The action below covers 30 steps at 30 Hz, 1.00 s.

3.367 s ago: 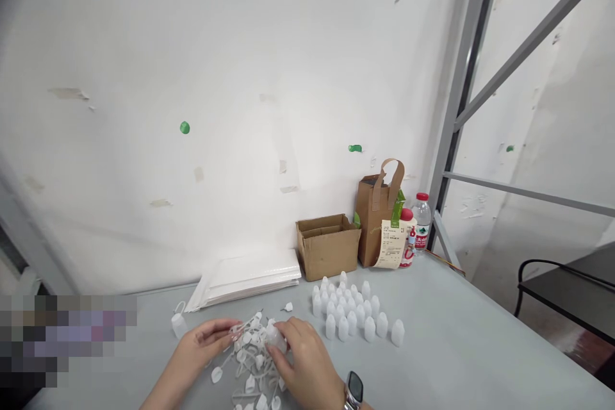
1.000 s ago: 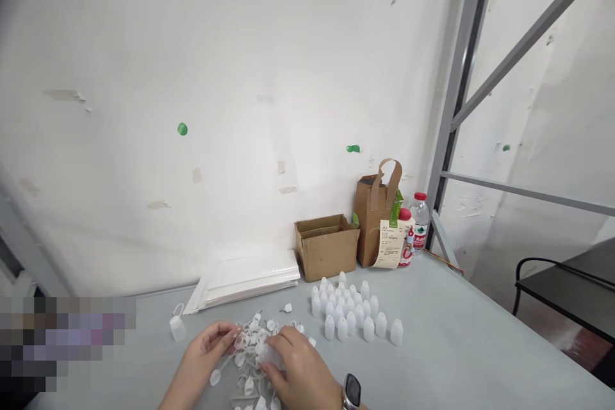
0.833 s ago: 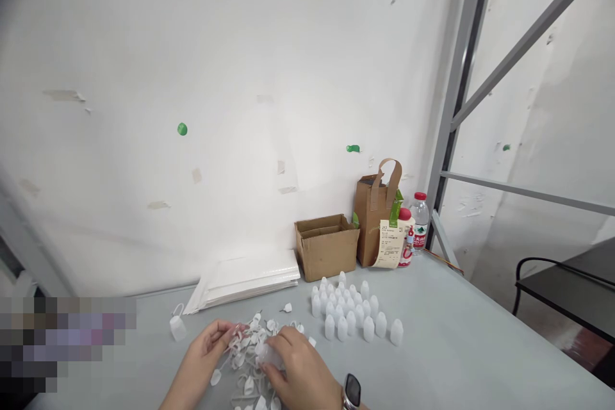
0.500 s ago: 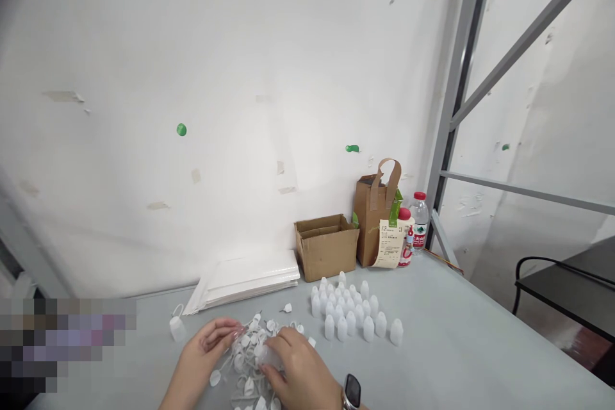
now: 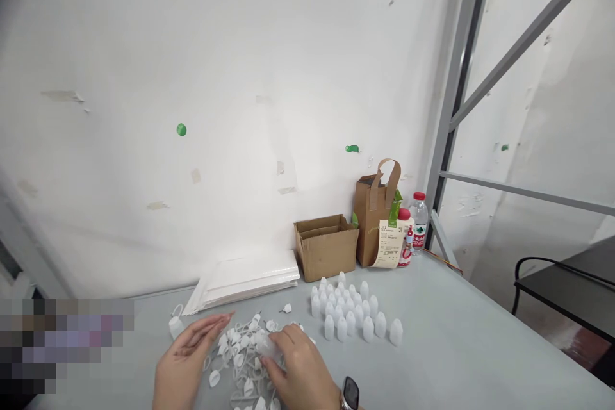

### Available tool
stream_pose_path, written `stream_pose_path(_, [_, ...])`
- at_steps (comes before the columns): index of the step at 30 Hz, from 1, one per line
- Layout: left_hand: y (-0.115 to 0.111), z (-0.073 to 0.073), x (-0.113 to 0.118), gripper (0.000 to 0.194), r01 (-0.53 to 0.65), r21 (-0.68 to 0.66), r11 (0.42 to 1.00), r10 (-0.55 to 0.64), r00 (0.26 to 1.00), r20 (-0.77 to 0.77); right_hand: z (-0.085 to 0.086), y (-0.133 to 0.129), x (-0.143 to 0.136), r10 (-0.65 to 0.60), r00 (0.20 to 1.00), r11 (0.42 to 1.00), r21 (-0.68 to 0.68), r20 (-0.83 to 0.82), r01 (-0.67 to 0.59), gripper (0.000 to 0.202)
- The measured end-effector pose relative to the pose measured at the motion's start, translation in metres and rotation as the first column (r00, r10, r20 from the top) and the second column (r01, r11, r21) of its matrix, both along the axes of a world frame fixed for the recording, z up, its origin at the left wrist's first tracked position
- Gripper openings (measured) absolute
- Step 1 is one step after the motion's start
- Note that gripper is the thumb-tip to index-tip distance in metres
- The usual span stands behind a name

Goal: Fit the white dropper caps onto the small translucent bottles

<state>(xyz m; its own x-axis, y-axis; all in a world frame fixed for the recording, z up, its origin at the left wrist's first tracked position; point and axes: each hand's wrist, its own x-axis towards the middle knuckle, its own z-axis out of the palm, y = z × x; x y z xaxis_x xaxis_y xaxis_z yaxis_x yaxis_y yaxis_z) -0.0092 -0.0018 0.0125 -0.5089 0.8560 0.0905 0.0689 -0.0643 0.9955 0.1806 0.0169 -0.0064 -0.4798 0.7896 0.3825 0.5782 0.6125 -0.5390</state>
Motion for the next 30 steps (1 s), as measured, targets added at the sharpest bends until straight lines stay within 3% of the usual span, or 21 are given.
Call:
stream_pose_path(3, [0.005, 0.001, -0.006, 0.027, -0.019, -0.002, 1.000, 0.019, 0.975, 0.223, 0.000, 0.000, -0.001, -0.007, 1.000, 1.000, 0.001, 0.008, 0.007, 0.020])
stream_pose_path(6, [0.009, 0.000, -0.011, 0.028, -0.065, -0.009, 0.998, 0.064, 0.938, 0.340, 0.001, -0.001, -0.001, -0.007, 1.000, 1.000, -0.003, 0.002, 0.007, 0.022])
stream_pose_path(9, [0.009, -0.003, -0.009, 0.029, -0.086, 0.008, 0.996, 0.080, 0.953, 0.291, 0.003, -0.002, -0.001, -0.010, 1.000, 1.000, -0.023, 0.006, 0.011, 0.024])
stream_pose_path(13, [0.007, -0.005, 0.000, 0.029, -0.025, 0.092, 0.995, 0.007, 0.982, 0.191, 0.003, -0.003, -0.001, -0.020, 0.999, 0.999, -0.029, 0.028, 0.021, 0.024])
stream_pose_path(16, [0.008, -0.005, 0.001, 0.027, 0.006, 0.097, 0.995, -0.029, 0.970, 0.240, 0.002, -0.002, 0.000, -0.025, 0.999, 1.000, -0.011, 0.030, 0.025, 0.023])
stream_pose_path(20, [0.012, -0.001, -0.004, 0.034, -0.036, 0.057, 0.998, 0.010, 0.919, 0.395, 0.001, -0.001, 0.001, -0.025, 1.000, 1.000, 0.016, 0.003, 0.025, 0.019])
stream_pose_path(22, [0.011, 0.001, -0.003, 0.036, -0.044, 0.047, 0.998, 0.023, 0.919, 0.393, -0.001, -0.002, 0.000, -0.006, 0.999, 1.000, 0.017, -0.033, 0.007, 0.020])
stream_pose_path(26, [0.003, 0.002, 0.012, 0.030, 0.086, 0.031, 0.996, -0.092, 0.957, 0.277, -0.009, -0.007, -0.008, 0.102, 0.993, 0.995, 0.000, -0.064, -0.103, 0.022])
stream_pose_path(30, [-0.002, -0.001, 0.027, 0.029, 0.249, 0.015, 0.968, -0.242, 0.925, 0.292, -0.016, -0.008, -0.014, 0.110, 0.991, 0.994, -0.010, -0.081, -0.112, 0.019])
